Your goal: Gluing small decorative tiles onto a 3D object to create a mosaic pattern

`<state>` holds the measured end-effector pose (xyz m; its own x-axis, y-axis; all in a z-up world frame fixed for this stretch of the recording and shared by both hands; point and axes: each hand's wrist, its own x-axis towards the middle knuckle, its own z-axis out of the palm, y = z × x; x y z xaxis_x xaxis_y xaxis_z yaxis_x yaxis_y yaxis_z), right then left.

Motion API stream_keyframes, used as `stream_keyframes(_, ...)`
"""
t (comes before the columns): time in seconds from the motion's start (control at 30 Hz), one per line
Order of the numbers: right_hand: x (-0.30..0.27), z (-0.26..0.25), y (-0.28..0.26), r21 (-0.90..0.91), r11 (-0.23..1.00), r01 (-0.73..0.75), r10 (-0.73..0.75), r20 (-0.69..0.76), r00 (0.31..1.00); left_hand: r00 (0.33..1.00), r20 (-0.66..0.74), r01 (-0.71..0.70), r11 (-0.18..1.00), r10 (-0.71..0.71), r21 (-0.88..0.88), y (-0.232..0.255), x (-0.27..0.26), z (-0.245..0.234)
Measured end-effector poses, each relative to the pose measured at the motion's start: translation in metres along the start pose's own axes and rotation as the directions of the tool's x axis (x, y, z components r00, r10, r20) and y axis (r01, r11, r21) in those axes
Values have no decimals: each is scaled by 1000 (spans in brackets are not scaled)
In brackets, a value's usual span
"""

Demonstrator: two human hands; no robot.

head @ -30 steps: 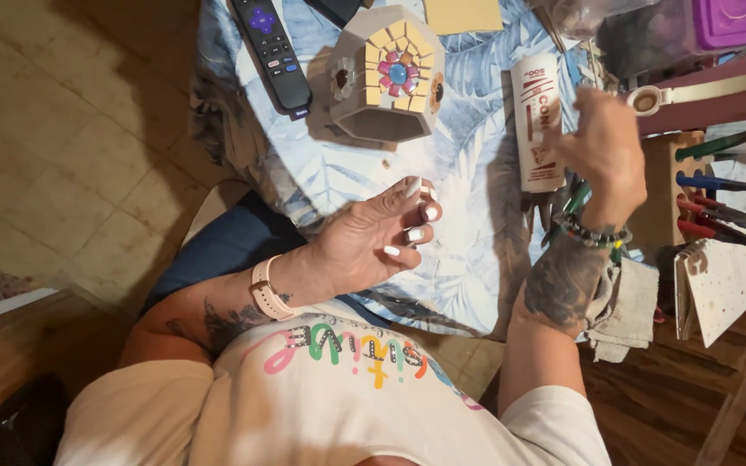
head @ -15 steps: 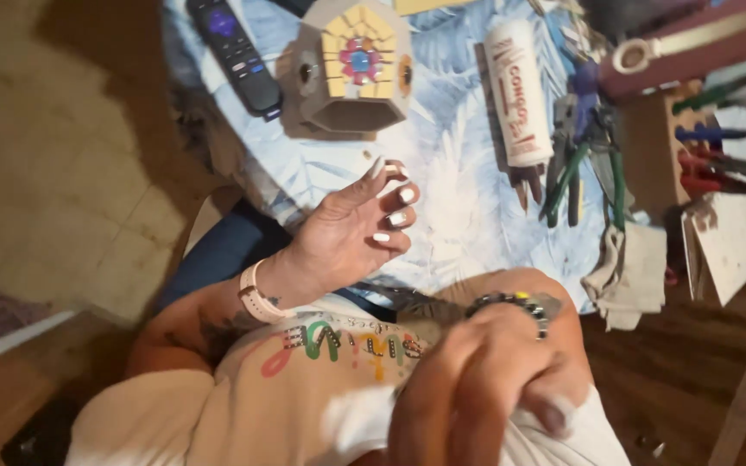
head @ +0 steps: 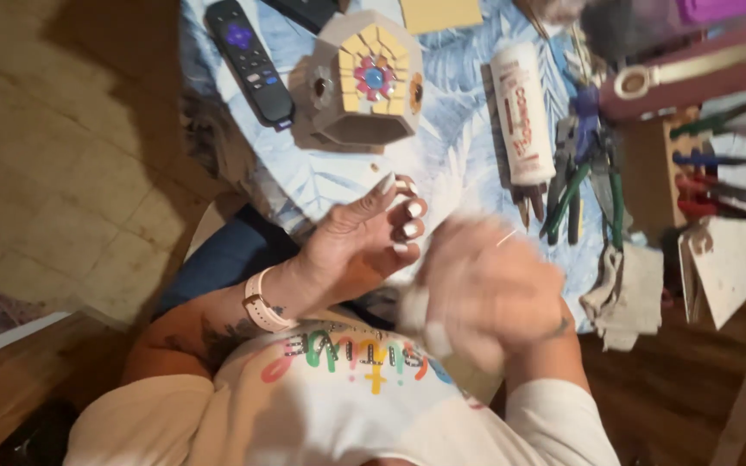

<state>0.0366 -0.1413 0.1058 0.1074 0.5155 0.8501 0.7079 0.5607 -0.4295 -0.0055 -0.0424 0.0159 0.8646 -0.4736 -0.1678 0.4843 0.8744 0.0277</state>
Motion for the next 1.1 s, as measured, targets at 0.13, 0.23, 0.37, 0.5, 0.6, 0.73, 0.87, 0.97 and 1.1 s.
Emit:
stream_keyframes(0.13, -21, -21, 10, -613, 779, -129, 146, -22, 989, 1000, -6, 2, 1000, -2, 16, -1, 6, -11)
stream_keyframes(0.23, -30, -21, 20, -744, 664, -80, 116, -3, 993, 999, -11, -31, 999, 31, 13, -3, 7, -8)
stream_keyframes(0.37, -34, -20, 26, -812, 582, 34, 48, 76, 996, 999, -4, -44, 999, 44, 19, -8, 12, -13)
stream_keyframes(0.5, -38, -18, 27, -839, 529, 127, 3, 152, 988, 999, 19, -50, 999, 50, 20, -11, 16, -18)
stream_keyframes(0.6, -40, -16, 30, -835, 540, 108, -33, 107, 994, 998, 14, -63, 998, 63, 20, -16, 20, -27)
stream_keyframes(0.73, -43, -18, 32, -827, 556, 80, 5, 100, 995, 995, 63, -76, 997, 74, 28, -11, 13, -20)
stream_keyframes(0.87, -41, -22, 34, -738, 660, -140, 174, -31, 984, 991, 100, -112, 966, 91, 231, -1, -4, -20)
stream_keyframes(0.97, -36, -27, 44, -698, 670, -253, 280, -77, 957, 900, 294, -435, 679, 321, 591, 23, -11, -22)
stream_keyframes(1.1, -18, -24, 65, -726, 655, -209, 310, 5, 951, 269, 799, -693, -468, 538, 548, 45, 1, -39)
